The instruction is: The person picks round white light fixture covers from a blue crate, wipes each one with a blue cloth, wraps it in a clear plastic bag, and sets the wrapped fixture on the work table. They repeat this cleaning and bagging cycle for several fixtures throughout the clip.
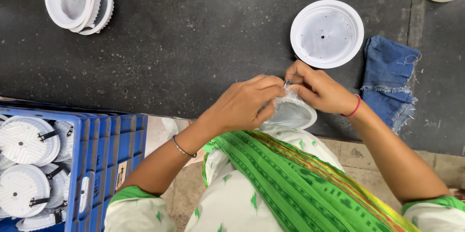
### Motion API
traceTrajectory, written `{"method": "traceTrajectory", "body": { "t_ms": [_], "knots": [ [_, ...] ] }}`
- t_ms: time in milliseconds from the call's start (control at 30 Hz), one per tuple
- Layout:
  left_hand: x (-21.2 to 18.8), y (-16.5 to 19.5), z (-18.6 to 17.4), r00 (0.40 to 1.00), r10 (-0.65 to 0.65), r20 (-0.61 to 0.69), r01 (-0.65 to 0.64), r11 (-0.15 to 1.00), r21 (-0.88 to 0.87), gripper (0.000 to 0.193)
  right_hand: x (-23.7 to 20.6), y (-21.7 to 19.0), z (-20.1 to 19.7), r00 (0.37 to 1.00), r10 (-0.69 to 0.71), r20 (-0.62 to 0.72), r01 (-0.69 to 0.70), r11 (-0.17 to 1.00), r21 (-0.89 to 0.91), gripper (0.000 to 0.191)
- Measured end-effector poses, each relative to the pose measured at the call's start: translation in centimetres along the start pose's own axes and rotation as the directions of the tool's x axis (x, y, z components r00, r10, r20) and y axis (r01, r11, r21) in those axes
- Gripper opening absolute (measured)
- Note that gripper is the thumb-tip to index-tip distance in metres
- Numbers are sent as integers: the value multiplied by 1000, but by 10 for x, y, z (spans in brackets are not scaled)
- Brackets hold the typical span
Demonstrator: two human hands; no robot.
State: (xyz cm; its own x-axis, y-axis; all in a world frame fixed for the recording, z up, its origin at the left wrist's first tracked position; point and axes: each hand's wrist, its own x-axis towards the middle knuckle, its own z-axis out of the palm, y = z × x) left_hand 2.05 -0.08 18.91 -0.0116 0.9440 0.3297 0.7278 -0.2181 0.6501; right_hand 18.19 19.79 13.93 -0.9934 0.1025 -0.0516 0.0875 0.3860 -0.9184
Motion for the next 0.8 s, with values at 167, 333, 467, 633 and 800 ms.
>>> {"method": "traceTrajectory", "body": {
  "t_ms": [167,333,467,633,800],
  "knots": [
    [9,-7,17,957,-289,3,283,938,-202,23,1,0,1,997,-76,-1,76,997,-22,20],
    [10,-44,23,833,-477,280,548,637,-542,20,1,1,-1,998,-35,50,34,999,14,18],
    [13,-70,31,824,-408,394,552,420,-720,24,1,0,-2,997,26,72,-27,1000,14,17],
    [13,-84,34,832,-366,417,541,372,-754,28,2,-6,-4,995,-28,91,27,999,19,18],
    [11,-88,37,833,-376,405,539,393,-745,25,-6,-22,-8,992,32,119,-30,999,-14,24]
  ]
}}
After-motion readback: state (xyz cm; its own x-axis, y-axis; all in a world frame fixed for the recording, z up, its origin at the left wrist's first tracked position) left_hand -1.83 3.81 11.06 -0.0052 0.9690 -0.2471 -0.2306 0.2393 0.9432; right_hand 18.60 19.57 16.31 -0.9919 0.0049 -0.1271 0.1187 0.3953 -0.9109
